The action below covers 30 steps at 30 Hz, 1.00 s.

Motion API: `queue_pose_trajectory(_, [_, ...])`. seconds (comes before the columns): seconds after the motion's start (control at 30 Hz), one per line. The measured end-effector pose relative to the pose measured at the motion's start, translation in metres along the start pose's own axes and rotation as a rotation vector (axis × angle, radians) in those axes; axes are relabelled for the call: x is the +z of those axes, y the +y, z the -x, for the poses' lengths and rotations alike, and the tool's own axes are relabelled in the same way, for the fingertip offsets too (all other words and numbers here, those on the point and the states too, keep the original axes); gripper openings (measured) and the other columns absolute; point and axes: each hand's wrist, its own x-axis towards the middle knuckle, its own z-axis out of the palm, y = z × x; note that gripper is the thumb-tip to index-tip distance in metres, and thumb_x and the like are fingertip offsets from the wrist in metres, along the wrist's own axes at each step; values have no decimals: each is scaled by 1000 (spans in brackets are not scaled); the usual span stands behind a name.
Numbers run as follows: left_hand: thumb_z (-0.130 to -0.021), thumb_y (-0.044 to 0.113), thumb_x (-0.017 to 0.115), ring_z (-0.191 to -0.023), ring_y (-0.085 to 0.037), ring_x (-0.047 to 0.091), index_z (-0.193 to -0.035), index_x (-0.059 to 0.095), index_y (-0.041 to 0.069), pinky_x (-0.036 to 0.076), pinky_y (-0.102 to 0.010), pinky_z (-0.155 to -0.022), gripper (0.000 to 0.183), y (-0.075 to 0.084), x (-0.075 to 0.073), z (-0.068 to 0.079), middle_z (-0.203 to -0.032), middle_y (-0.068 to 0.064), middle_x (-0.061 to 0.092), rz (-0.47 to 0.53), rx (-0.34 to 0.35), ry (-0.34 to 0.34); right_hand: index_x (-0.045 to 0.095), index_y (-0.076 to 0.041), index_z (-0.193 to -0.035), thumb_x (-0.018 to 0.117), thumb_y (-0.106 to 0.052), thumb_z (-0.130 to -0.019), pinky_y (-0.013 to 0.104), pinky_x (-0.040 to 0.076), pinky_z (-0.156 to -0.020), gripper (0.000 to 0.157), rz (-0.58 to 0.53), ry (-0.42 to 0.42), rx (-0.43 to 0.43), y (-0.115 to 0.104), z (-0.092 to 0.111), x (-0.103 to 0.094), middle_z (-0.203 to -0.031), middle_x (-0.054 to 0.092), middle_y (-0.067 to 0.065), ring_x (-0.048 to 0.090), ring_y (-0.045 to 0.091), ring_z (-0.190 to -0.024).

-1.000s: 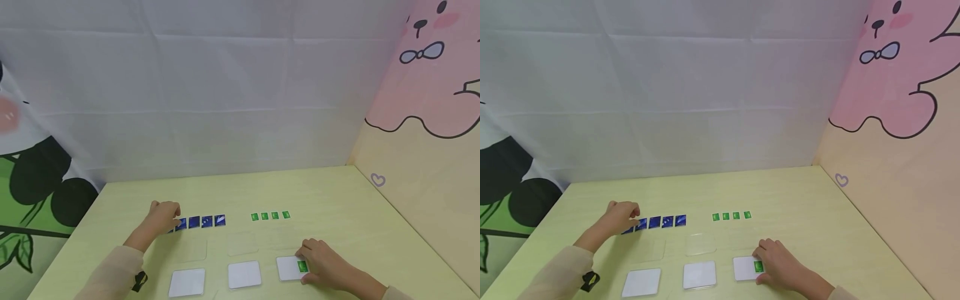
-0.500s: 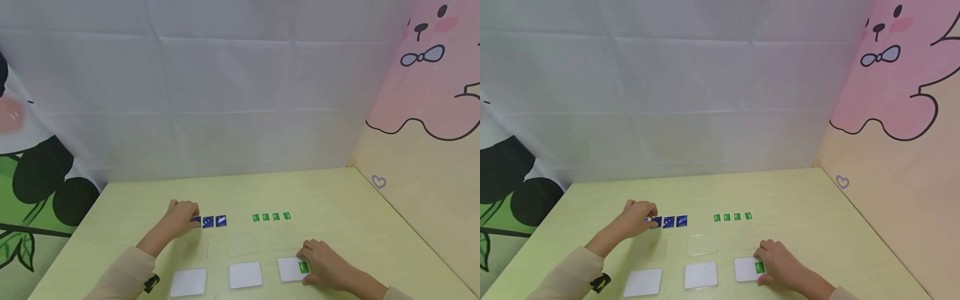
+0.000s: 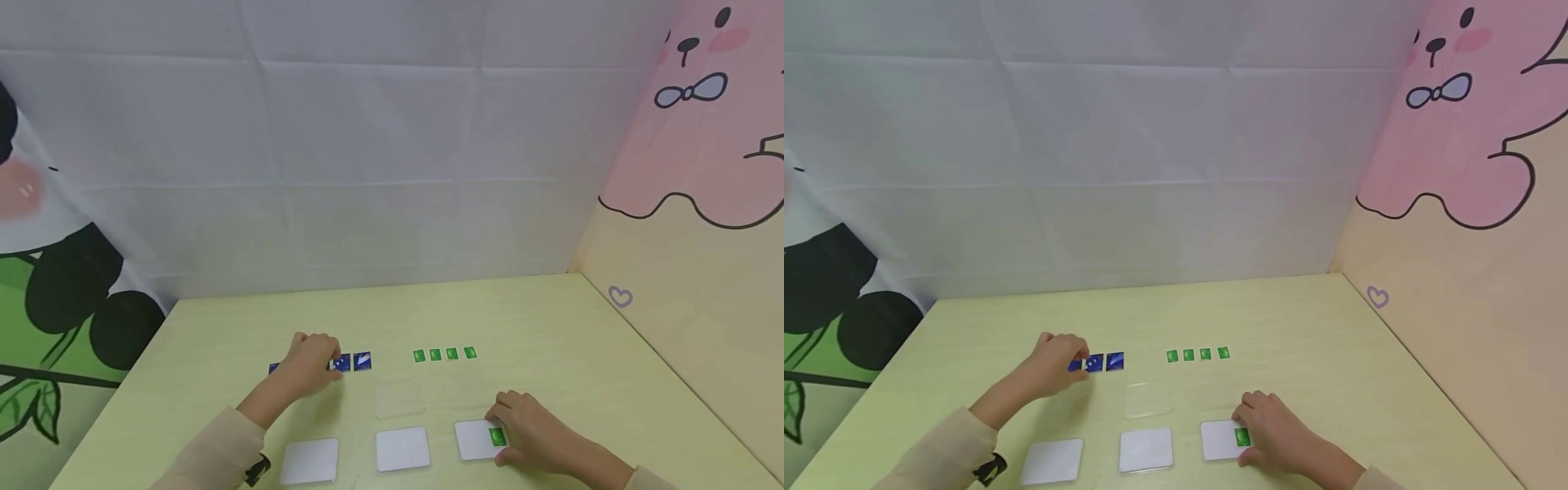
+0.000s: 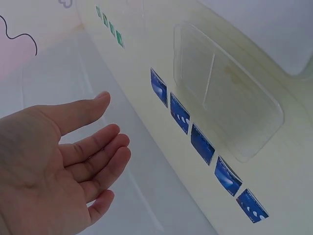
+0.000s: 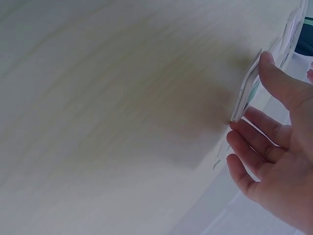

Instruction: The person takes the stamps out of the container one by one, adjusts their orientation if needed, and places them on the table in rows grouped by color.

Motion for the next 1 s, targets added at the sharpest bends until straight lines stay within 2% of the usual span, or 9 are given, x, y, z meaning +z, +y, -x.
queue_pose_trajectory(0.33, [-79, 18, 78, -82, -19, 55, -91, 64, 4, 34, -51, -94, 23, 7, 10, 1, -87, -6, 64, 28, 12, -12, 66, -14, -100, 78, -53, -67, 27, 41, -74, 52, -22, -16, 0, 2, 2, 2, -91, 53, -13, 39, 0, -80])
queue_pose_trajectory(0.63, [-79, 19, 77, -83, -20, 55, -91, 63, 5, 34, -50, -94, 23, 21, 15, 3, -88, -6, 63, 21, 44, -40, 68, -13, -101, 80, -51, -66, 26, 42, -72, 53, -37, -33, 10, 3, -1, 2, -91, 56, -11, 40, 0, -79])
queue_pose_trajectory(0.83, [-80, 20, 77, -87, -23, 58, -93, 65, 4, 34, -48, -93, 24, 36, 20, 5, -90, -7, 65, 25, 112, -61, 68, -13, -102, 79, -51, -67, 25, 43, -73, 53, -45, -24, 0, 4, -1, 2, -91, 56, -11, 41, 0, -80])
queue_pose_trajectory(1.0, [-79, 21, 78, -85, -21, 57, -92, 64, 6, 34, -45, -90, 24, 47, 25, 4, -89, -5, 66, 13, 166, -63, 67, -13, -103, 77, -53, -69, 25, 44, -74, 53, -64, -18, -1, 6, 0, 3, -93, 56, -11, 42, 0, -81])
